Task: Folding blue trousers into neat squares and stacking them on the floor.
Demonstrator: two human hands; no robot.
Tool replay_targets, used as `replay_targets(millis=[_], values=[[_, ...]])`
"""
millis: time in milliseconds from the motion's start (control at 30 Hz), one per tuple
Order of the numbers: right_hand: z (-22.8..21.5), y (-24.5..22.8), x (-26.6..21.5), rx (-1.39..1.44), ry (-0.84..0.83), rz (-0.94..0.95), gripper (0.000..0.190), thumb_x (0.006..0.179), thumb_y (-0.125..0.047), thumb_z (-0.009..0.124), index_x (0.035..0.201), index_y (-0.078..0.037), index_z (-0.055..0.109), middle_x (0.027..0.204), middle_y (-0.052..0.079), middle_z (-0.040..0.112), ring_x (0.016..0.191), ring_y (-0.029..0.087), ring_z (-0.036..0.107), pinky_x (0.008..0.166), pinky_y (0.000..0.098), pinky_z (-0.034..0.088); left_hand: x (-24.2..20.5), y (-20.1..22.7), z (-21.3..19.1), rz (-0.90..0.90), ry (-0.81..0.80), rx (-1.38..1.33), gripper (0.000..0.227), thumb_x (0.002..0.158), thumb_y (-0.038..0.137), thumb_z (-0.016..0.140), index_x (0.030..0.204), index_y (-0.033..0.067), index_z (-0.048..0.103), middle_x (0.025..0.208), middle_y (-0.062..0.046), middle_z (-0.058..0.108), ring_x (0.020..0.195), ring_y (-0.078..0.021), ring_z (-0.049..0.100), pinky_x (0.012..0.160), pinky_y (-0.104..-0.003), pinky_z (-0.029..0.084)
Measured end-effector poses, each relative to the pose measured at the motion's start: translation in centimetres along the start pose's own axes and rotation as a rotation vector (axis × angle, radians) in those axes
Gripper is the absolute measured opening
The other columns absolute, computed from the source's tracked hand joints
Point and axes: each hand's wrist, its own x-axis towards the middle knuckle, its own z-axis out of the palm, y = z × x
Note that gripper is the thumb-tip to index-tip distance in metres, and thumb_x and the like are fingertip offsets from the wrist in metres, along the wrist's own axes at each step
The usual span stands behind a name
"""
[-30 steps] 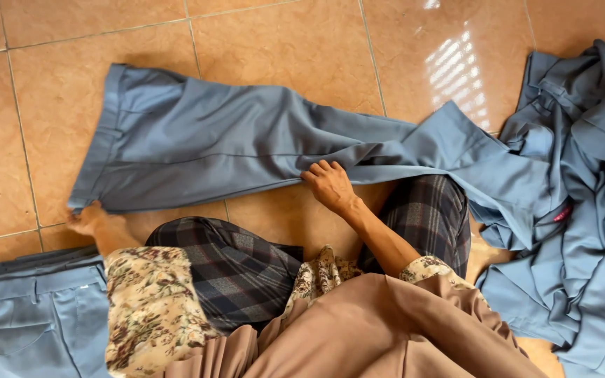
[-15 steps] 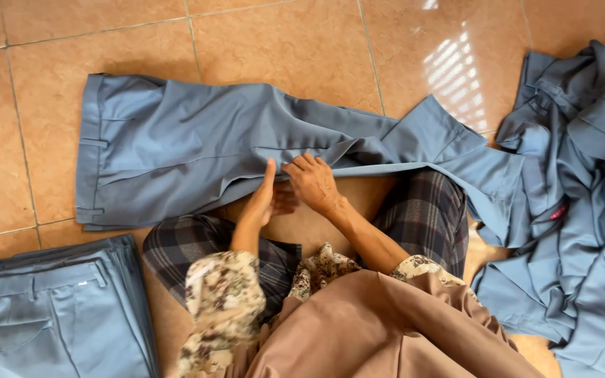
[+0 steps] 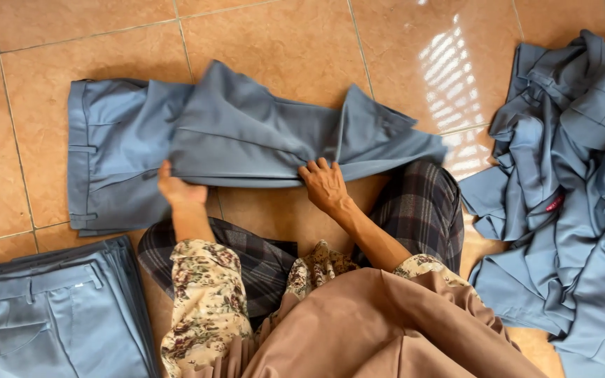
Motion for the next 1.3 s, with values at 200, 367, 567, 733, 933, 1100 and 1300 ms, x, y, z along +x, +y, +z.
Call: replay_targets(millis=[200,367,567,733,933,1100,1300], values=[[-0.4,-2.5,-1.4,0.015,-0.228,-0.066,0.058,0.086,-0.008,0.066,0.141,-0.018,0.051,0.142,0.01,0.048,0.131,0.028,0.045,0.078,0.0412,0.055,-0.4,3.1,-3.6,0.228,0.211,-0.108,0.06,0.09,0.038,0.071,0.141,0.0082,0.06,0.147,-0.019,0.058,0.134,-0.0371,0.058,0.112,-0.058,0.049],[0.7,-1.2,-1.4,0.013,-0.047,-0.095,0.043,0.083,-0.007,0.063,0.123,-0.02,0.059,0.12,0.007,0.053,0.113,0.026,0.051,0.074,0.0394,0.05,-2.3,0.9,-0.8,0.085,0.431,0.43,0.097,0.093,0.05,0.079,0.161,0.0102,0.022,0.164,-0.031,0.016,0.146,-0.0523,0.026,0.113,-0.072,0.031],[-2.5,1.7,-1.8,0.032,0.351,-0.166,0.02,0.09,-0.014,0.057,0.106,-0.021,0.066,0.082,0.001,0.047,0.082,0.023,0.049,0.067,0.0332,0.045,-1.8,2.9,-1.7,0.156,0.131,-0.082,0.073,0.097,0.045,0.071,0.15,0.0026,0.044,0.152,-0.025,0.048,0.141,-0.0374,0.048,0.116,-0.058,0.043],[-0.5,1.4,-5.2,-0.019,0.179,-0.127,0.017,0.088,-0.015,0.06,0.104,-0.02,0.064,0.084,0.001,0.051,0.085,0.023,0.053,0.064,0.0351,0.047,-5.3,4.1,1.5,0.305,0.083,-0.22,0.072,0.1,0.042,0.066,0.153,0.0009,0.04,0.158,-0.025,0.04,0.147,-0.0355,0.041,0.122,-0.056,0.035],[1.5,0.9,-4.3,0.069,0.005,-0.025,0.031,0.089,-0.014,0.06,0.119,-0.021,0.058,0.102,0.004,0.053,0.098,0.026,0.055,0.068,0.0392,0.054,-10.5,7.7,4.7,0.458,0.309,-0.211,0.091,0.093,0.042,0.072,0.162,0.0066,0.025,0.168,-0.022,0.018,0.155,-0.0346,0.02,0.127,-0.054,0.022],[2.9,3.4,-2.3,0.099,-0.024,0.024,0.045,0.086,-0.02,0.068,0.129,-0.021,0.057,0.114,0.009,0.053,0.108,0.031,0.054,0.08,0.0453,0.056,-4.8,7.7,-4.7,0.496,0.475,0.038,0.084,0.099,0.027,0.075,0.162,0.0039,0.024,0.166,-0.025,0.02,0.154,-0.0384,0.019,0.126,-0.054,0.02],[0.0,7.7,0.0,0.592,-0.143,0.351,0.036,0.081,-0.018,0.059,0.108,-0.035,0.076,0.105,0.007,0.064,0.106,0.035,0.063,0.091,0.0511,0.055,-13.5,1.6,2.5,1.077,0.545,1.249,0.093,0.099,-0.006,0.068,0.16,-0.0095,-0.002,0.16,-0.045,-0.007,0.154,-0.0533,-0.007,0.131,-0.06,0.001]])
